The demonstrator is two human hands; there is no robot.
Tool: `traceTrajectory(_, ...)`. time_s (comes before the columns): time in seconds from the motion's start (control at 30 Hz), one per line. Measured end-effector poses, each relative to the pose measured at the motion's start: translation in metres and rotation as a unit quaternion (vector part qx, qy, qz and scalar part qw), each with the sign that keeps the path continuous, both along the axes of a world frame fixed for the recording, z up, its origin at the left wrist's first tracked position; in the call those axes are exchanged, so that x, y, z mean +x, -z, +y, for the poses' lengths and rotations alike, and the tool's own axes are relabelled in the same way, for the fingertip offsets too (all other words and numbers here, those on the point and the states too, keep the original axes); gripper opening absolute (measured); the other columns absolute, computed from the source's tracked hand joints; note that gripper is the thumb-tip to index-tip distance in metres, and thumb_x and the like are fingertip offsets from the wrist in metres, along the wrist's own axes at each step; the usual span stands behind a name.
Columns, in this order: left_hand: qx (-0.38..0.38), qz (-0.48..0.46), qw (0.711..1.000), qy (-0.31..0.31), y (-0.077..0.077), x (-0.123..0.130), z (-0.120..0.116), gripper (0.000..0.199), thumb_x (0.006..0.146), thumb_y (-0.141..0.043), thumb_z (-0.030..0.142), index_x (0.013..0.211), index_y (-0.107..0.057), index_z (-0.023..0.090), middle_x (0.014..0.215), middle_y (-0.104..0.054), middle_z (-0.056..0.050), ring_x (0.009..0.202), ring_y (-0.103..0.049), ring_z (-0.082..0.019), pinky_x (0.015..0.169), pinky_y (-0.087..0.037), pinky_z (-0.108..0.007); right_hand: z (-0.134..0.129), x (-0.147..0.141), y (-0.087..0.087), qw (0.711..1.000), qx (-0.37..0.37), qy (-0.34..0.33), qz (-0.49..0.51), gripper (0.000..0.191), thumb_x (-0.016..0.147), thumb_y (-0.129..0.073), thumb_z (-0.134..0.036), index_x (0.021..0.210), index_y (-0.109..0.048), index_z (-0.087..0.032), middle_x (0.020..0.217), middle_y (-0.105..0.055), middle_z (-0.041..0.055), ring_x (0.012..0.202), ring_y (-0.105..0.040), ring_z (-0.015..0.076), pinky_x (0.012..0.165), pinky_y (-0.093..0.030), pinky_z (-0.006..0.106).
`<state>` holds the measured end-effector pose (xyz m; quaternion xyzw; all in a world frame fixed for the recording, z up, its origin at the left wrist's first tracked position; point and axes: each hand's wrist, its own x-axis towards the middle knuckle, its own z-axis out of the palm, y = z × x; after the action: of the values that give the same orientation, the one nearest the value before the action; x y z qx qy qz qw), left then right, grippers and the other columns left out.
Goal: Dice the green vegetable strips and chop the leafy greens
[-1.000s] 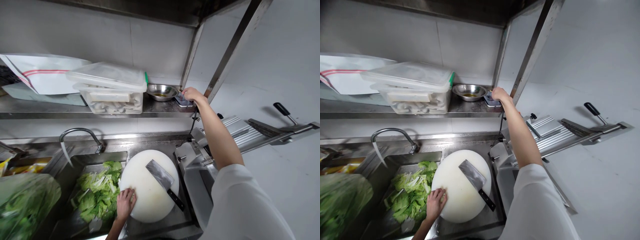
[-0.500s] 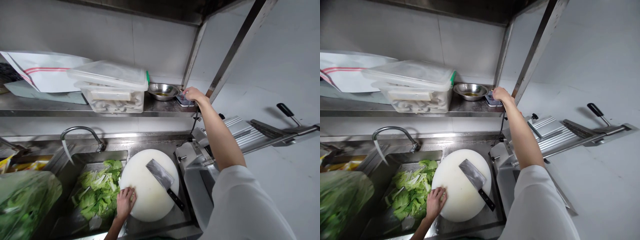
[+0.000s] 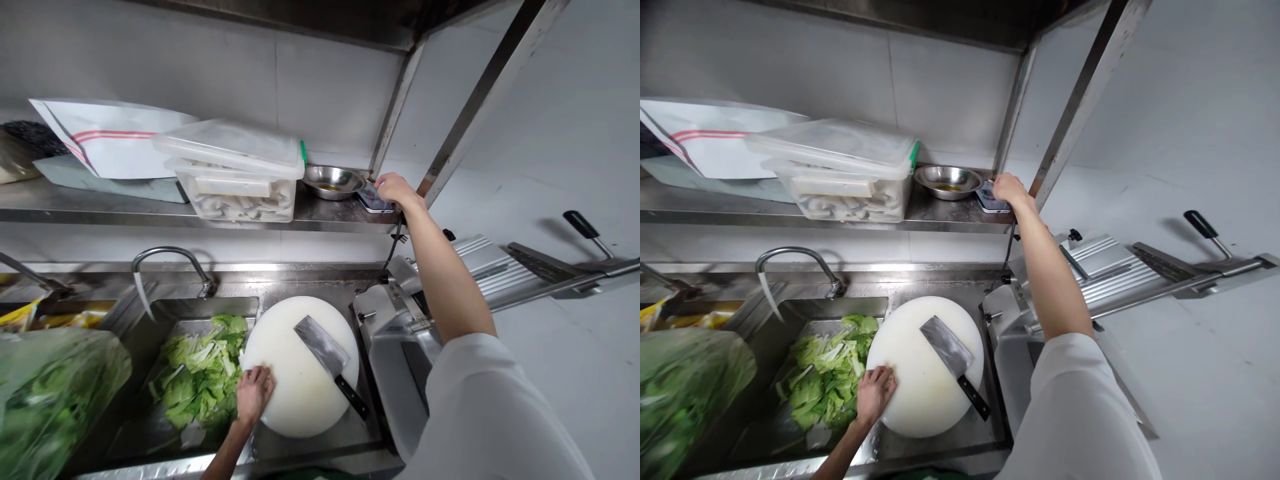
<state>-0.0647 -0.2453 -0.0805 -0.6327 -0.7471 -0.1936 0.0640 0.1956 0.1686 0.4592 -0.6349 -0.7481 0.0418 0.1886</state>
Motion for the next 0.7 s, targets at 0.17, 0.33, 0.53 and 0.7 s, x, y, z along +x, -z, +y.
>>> traceTrajectory(0.17,-0.136,-0.018,0.991,0.012,-0.014,0.0,0.008,0.024,0.095,-0.052,0.024,0.106,-0.073,0.023,0.108,-0.065,-0.008,0.099,-0.059,-0.024,0.085,-0.043,-0.035,-0.032,0.001,0.016,0.971,0.221,-0.076,0.058,0.028,0.09,-0.051,-0.019,0.113,-0.066,-0.01,0.112,-0.068,0.0191,0.108,-0.062,0.0287,0.095,-0.047,0.044)
traceTrajectory(0.33,-0.23,-0.044,0.972,0.018,-0.024,-0.002,0.018,0.027,0.096,-0.047,0.024,0.109,-0.07,0.021,0.113,-0.063,-0.009,0.099,-0.063,-0.022,0.084,-0.046,-0.032,-0.102,0.003,0.046,0.905,0.371,-0.169,0.122,0.026,0.093,-0.041,-0.014,0.099,-0.066,-0.017,0.096,-0.07,0.0102,0.095,-0.063,0.0227,0.09,-0.047,0.038)
traceTrajectory(0.53,-0.218,-0.128,0.968,0.005,-0.022,-0.01,0.023,0.027,0.095,-0.046,0.027,0.1,-0.072,0.02,0.106,-0.065,-0.01,0.088,-0.068,-0.022,0.077,-0.048,-0.031,-0.188,0.005,0.121,0.86,0.377,-0.283,0.197,0.023,0.091,-0.045,-0.01,0.09,-0.065,-0.021,0.084,-0.07,0.0049,0.082,-0.064,0.018,0.078,-0.05,0.031)
traceTrajectory(0.7,-0.104,-0.42,0.894,-0.116,-0.022,-0.021,0.028,0.031,0.085,-0.057,0.039,0.101,-0.072,0.018,0.096,-0.07,-0.009,0.078,-0.067,-0.023,0.073,-0.05,-0.033,-0.259,-0.01,0.256,0.892,0.183,-0.327,0.252,0.023,0.091,-0.045,-0.009,0.089,-0.066,-0.02,0.082,-0.07,0.004,0.079,-0.065,0.0161,0.075,-0.051,0.027)
